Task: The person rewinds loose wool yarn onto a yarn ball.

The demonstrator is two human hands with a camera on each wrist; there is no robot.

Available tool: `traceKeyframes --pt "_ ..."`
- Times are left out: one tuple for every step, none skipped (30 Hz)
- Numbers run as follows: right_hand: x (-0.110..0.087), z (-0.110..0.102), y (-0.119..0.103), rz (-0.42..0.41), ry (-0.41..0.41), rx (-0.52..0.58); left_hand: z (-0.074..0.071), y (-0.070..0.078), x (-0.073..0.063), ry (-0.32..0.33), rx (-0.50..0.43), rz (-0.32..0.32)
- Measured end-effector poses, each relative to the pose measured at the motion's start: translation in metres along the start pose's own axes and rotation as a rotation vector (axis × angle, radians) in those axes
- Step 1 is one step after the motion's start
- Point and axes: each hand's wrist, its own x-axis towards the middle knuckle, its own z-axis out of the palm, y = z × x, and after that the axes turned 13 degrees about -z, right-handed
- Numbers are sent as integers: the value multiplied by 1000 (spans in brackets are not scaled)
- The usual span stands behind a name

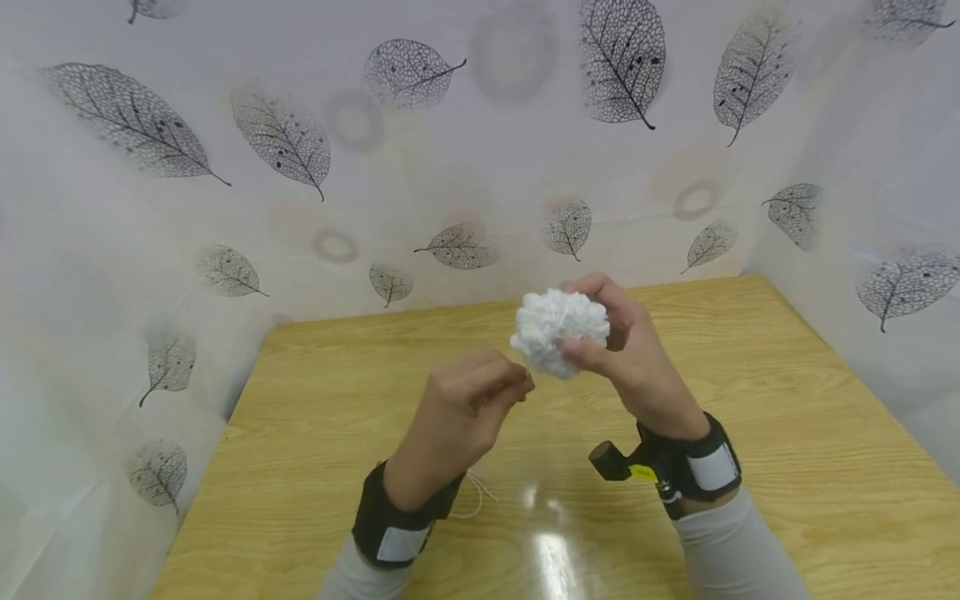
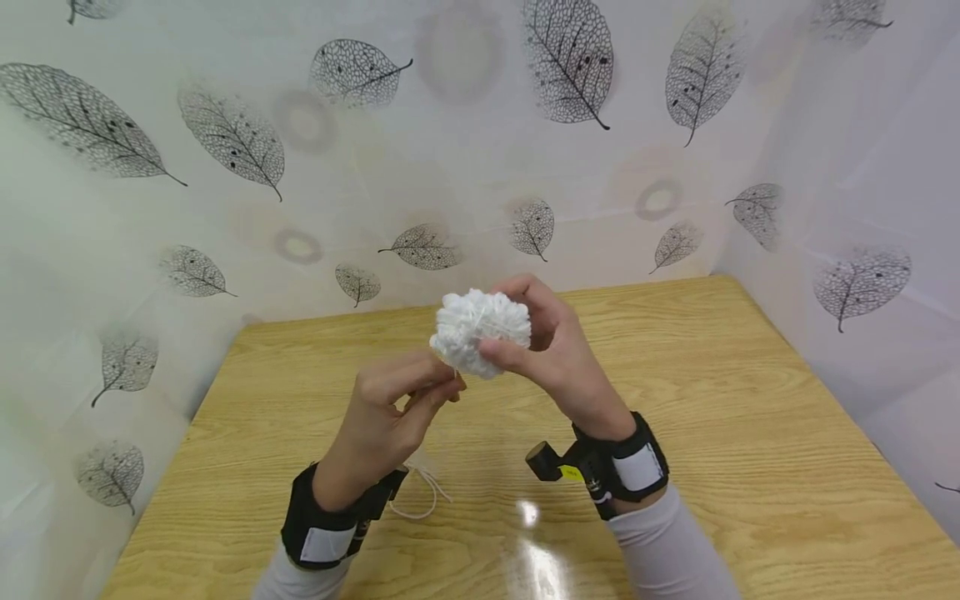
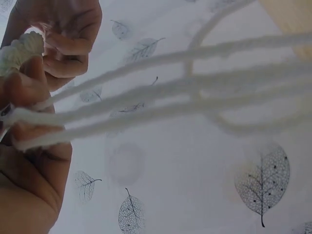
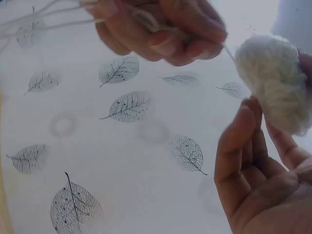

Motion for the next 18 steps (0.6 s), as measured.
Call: traceKeyframes --pt "0 1 0 -9 22 -15 0 2 -1 -14 4 -6" --pt "0 2 0 -17 42 -28 1 3 -1 -26 7 -14" --pt "1 3 1 -26 60 -43 1 4 -2 -34 14 -18" --pt "1 4 1 -32 75 -56 1 6 -2 -40 15 -25" --pt "2 5 1 -38 88 -73 2 6 -2 -43 19 -27" --pt "3 6 2 -42 97 -87 2 7 -2 -46 17 -30" --pt "3 6 3 -47 103 -99 2 8 -3 -48 15 -32" --pt "4 7 4 -51 109 -116 3 8 -3 -53 7 -33" --pt "4 8 5 -58 112 -138 3 9 -2 -57 1 -30" --pt "4 8 6 -63 113 -166 4 9 -2 -61 -7 -29" --pt "4 8 7 -68 111 -198 4 9 -2 -65 -16 -28" --pt "4 8 8 -72 105 -235 4 9 -2 -66 -26 -30" --pt "4 8 9 -77 97 -274 3 10 -2 -65 -33 -30" --pt "5 8 9 -80 84 -313 3 10 -2 -60 -36 -30" --pt "5 8 10 -82 65 -351 1 9 -2 -51 -40 -30" --pt "5 7 11 -76 41 -382 0 9 -2 -39 -46 -31" --pt "5 7 11 -67 12 -405 -2 8 -2 -24 -51 -30" --pt "5 7 11 -56 -22 -423 -4 7 -2 -5 -53 -27"
